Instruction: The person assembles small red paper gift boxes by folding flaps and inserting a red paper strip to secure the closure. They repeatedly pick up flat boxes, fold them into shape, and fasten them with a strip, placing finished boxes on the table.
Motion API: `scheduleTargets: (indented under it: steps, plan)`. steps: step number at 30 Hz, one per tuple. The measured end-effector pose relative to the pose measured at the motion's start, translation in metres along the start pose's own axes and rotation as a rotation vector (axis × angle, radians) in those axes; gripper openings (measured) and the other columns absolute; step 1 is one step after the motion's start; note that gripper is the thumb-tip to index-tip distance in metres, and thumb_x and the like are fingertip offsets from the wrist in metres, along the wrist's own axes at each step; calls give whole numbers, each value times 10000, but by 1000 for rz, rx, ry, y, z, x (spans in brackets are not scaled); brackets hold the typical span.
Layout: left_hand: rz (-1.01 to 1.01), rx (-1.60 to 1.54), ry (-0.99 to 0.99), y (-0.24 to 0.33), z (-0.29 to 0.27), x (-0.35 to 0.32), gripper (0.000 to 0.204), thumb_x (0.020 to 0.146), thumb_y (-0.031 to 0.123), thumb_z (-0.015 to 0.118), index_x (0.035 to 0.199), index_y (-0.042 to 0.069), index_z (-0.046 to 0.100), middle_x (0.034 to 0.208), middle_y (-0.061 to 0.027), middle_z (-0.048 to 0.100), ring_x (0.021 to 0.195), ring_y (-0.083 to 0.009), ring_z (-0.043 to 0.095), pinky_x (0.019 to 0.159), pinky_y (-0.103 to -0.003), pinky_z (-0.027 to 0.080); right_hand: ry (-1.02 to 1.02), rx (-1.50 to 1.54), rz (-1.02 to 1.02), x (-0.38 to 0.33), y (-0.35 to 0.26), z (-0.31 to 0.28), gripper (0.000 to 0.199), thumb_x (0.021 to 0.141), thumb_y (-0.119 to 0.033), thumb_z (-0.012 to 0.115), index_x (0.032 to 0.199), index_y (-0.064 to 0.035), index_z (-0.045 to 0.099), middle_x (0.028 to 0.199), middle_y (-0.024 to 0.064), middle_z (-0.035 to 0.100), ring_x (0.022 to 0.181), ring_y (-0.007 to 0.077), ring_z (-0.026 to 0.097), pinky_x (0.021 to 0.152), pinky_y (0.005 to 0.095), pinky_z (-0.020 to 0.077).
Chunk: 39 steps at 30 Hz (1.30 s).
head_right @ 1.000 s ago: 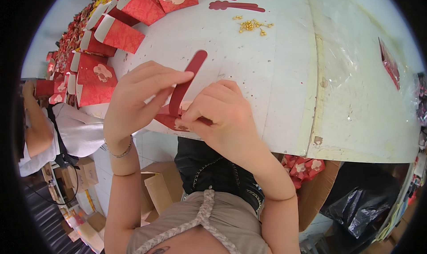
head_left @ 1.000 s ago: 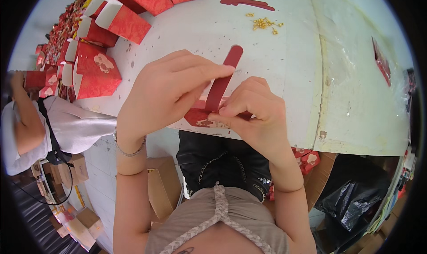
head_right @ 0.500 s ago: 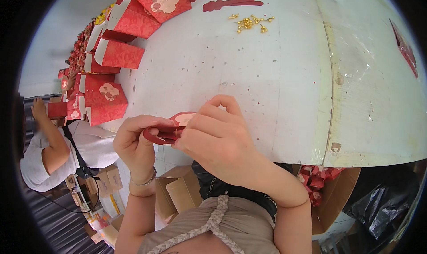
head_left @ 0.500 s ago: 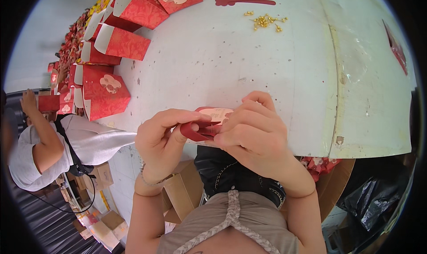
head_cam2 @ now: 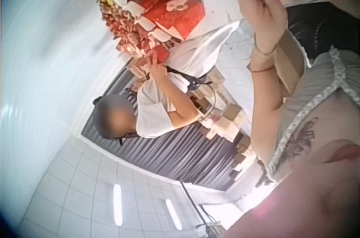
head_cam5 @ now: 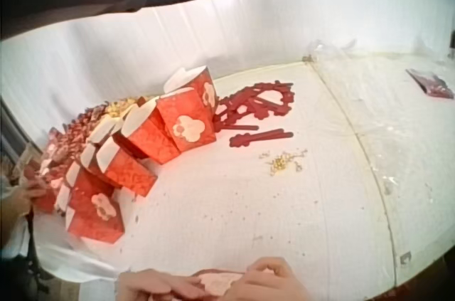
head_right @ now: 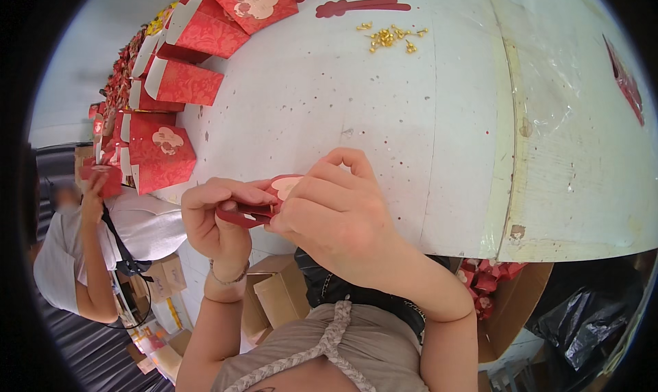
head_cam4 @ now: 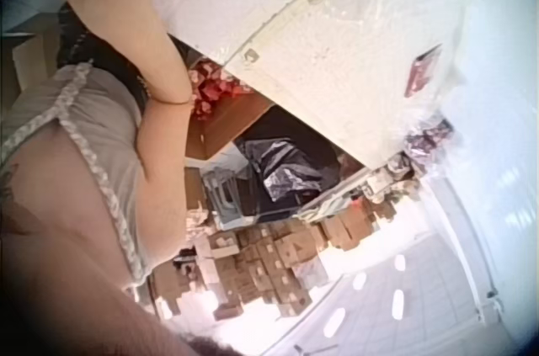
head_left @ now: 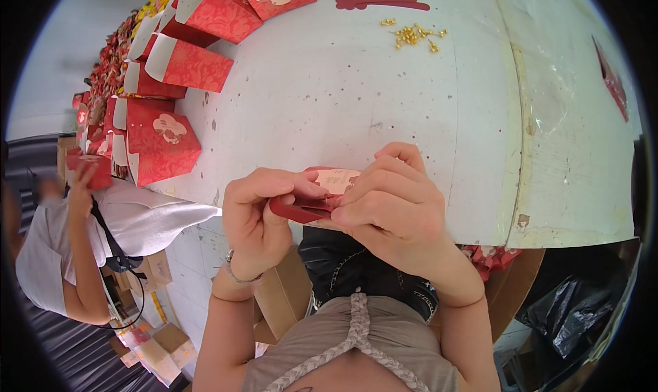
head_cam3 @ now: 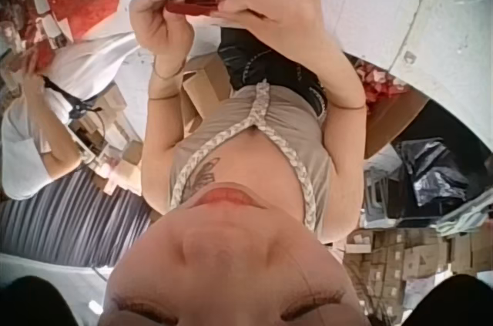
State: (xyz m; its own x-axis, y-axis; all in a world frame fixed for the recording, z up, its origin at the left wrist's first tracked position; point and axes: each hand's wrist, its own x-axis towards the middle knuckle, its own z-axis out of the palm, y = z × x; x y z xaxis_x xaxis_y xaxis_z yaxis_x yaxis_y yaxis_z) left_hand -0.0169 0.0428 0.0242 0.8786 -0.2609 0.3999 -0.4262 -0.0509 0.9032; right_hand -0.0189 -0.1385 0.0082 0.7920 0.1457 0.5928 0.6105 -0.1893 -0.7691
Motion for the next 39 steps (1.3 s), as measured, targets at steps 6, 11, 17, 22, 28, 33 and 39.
scheduleTargets:
  steps: [6,11,17,22,28,33,39]
  plan:
    - [-39,-14,-37,3,-7,-9,166,833,-22,593,990,-1,546,932,-158,641,826,-207,648,780,-343,536,-49,8,78,0,-3,-3,186,633,-52,741,736,-107,596,824,-11,610,714,168,542,768,330,380]
    - [102,123,-156,-2,-15,-9,506,564,-64,756,1039,35,613,1000,-120,612,832,-234,625,720,-302,530,-63,-55,5,-1,-8,-1,197,621,-37,738,758,-101,613,801,-18,589,709,164,525,744,316,370]
    - [-89,173,-242,9,-13,6,359,641,-15,729,988,51,666,1035,-99,586,898,-208,611,709,-275,518,-28,-12,-130,-3,4,4,225,587,-35,742,762,-103,617,779,-33,576,701,157,509,723,301,362]
    - [-176,95,-213,3,-20,-2,233,694,5,740,914,24,664,964,-103,617,872,-177,612,732,-269,512,35,-17,-129,-8,4,12,243,586,-11,752,770,-102,622,780,-28,583,712,169,518,690,290,374]
    - [-137,291,-184,11,-13,-3,203,740,-99,583,906,9,628,939,-103,627,782,-214,621,639,-280,503,-4,128,61,-6,0,14,229,628,10,749,762,-85,590,789,7,606,721,210,547,711,322,427]
    - [-38,383,-203,11,-11,0,202,727,-95,598,903,4,602,952,-105,614,764,-219,608,641,-287,489,-48,159,249,0,-10,1,230,656,32,744,690,-81,547,738,20,615,695,209,537,742,326,437]
    - [-21,422,-120,12,-2,-14,283,699,-53,656,962,21,578,939,-108,601,790,-267,601,648,-328,496,98,-9,117,-8,-11,21,293,634,51,765,650,-78,503,660,27,561,621,204,503,686,279,423]
